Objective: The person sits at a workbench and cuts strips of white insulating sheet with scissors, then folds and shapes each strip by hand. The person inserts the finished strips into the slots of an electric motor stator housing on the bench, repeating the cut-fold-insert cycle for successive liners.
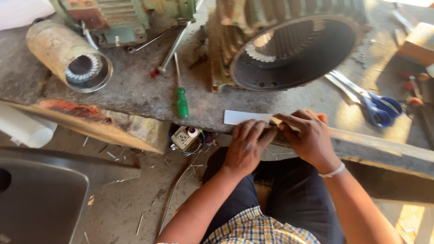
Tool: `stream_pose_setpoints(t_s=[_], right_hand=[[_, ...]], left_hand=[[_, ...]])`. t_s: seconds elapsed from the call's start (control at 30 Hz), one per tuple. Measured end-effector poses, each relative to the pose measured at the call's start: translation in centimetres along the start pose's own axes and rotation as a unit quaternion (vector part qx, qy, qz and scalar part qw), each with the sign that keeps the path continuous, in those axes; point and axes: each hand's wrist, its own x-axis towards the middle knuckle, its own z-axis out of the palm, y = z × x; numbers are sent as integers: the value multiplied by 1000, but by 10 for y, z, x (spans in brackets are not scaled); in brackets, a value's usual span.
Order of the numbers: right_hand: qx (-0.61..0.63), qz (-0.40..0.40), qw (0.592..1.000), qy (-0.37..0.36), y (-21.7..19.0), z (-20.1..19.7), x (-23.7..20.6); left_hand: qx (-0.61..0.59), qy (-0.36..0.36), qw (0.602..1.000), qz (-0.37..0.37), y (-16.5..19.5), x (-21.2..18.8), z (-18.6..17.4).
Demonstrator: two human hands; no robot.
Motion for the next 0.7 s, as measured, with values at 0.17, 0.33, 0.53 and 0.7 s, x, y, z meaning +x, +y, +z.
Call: stream_pose_setpoints(t_s=[0.17, 0.33, 0.53, 0.7], right_hand=[[13, 14, 999, -37, 19, 2, 16], [-42, 33, 998, -26, 36, 14, 33], [-91, 16, 995, 44, 42, 26, 37], [-67, -10, 992, 107, 23, 17, 14]], left_hand=[[11, 5, 1000, 5, -7, 12, 18], [-5, -13, 1000, -1, -12, 19, 27], [5, -7, 1000, 7, -3, 19, 21], [30, -3, 1000, 5, 8, 10, 5]])
